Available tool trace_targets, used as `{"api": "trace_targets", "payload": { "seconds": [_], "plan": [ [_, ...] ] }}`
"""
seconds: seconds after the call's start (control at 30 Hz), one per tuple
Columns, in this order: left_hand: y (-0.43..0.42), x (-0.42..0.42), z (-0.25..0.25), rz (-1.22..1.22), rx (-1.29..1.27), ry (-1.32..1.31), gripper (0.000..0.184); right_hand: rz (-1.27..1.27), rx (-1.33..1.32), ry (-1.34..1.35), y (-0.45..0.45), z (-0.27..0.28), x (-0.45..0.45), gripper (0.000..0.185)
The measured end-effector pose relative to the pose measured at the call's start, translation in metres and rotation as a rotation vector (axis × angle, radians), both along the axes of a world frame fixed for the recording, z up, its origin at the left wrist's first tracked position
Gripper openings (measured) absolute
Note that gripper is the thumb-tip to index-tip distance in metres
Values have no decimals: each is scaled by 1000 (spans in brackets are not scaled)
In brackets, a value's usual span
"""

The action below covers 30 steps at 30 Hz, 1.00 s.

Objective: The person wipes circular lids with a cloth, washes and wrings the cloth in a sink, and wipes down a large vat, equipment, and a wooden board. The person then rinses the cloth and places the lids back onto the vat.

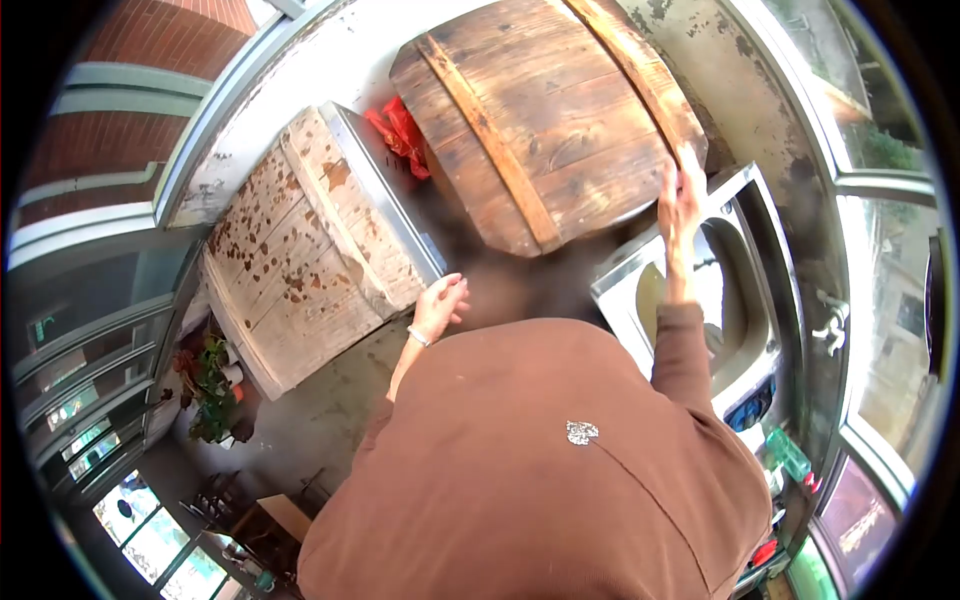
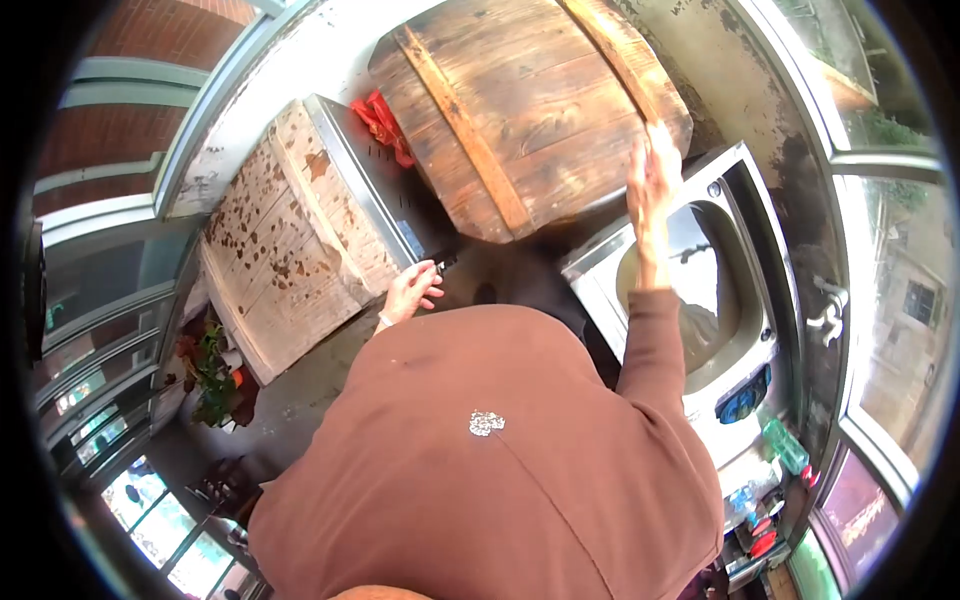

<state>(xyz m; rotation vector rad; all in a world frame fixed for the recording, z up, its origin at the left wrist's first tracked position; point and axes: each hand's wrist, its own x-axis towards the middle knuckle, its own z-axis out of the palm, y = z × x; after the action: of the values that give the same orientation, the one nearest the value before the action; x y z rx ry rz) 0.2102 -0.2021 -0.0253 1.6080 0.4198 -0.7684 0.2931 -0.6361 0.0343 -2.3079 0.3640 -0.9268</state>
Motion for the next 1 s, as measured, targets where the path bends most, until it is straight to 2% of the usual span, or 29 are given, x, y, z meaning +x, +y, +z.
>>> {"api": "trace_targets", "payload": {
  "seconds": [0.03, 0.13, 0.2, 0.23, 0.33, 0.43, 0.47, 0.53, 0.63, 0.73, 0.83, 0.9, 1.0],
  "plan": [
    [20, -18, 5, 44, -3, -19, 50, -30, 17, -15, 16, -3, -48, 34],
    [76, -62, 20, 166, 26, -41, 43, -260, 154, 510, 37, -60, -221, 35],
    [103, -77, 29, 174, 49, -83, 42, -266, 207, 728, 59, -44, -316, 28],
    [118, -85, 16, 185, 21, -83, 43, -280, 223, 792, 76, -8, -342, 27],
    [144, -97, -20, 120, -5, -8, 46, -486, 146, 882, 102, 18, -440, 32],
    [165, -98, -57, -77, 19, 4, 43, -666, 52, 877, 121, 21, -505, 41],
    [176, -97, -77, -119, 3, -3, 43, -695, 14, 861, 123, 16, -521, 45],
    [184, -99, -74, -147, 15, -32, 41, -756, 107, 860, 121, 8, -540, 56],
    [180, -115, -29, -110, 87, -88, 40, -760, 205, 889, 107, 5, -539, 64],
    [196, -138, -13, -43, 166, -100, 40, -787, 341, 958, 68, 13, -519, 72],
    [205, -172, -10, 34, 263, -87, 40, -759, 251, 809, 2, -14, -525, 78],
    [204, -199, -8, 98, 323, -74, 40, -752, 74, 701, -54, -30, -533, 75],
    [192, -242, -6, 154, 426, -34, 40, -852, 1, 791, -137, -31, -550, 93]
  ]
}}
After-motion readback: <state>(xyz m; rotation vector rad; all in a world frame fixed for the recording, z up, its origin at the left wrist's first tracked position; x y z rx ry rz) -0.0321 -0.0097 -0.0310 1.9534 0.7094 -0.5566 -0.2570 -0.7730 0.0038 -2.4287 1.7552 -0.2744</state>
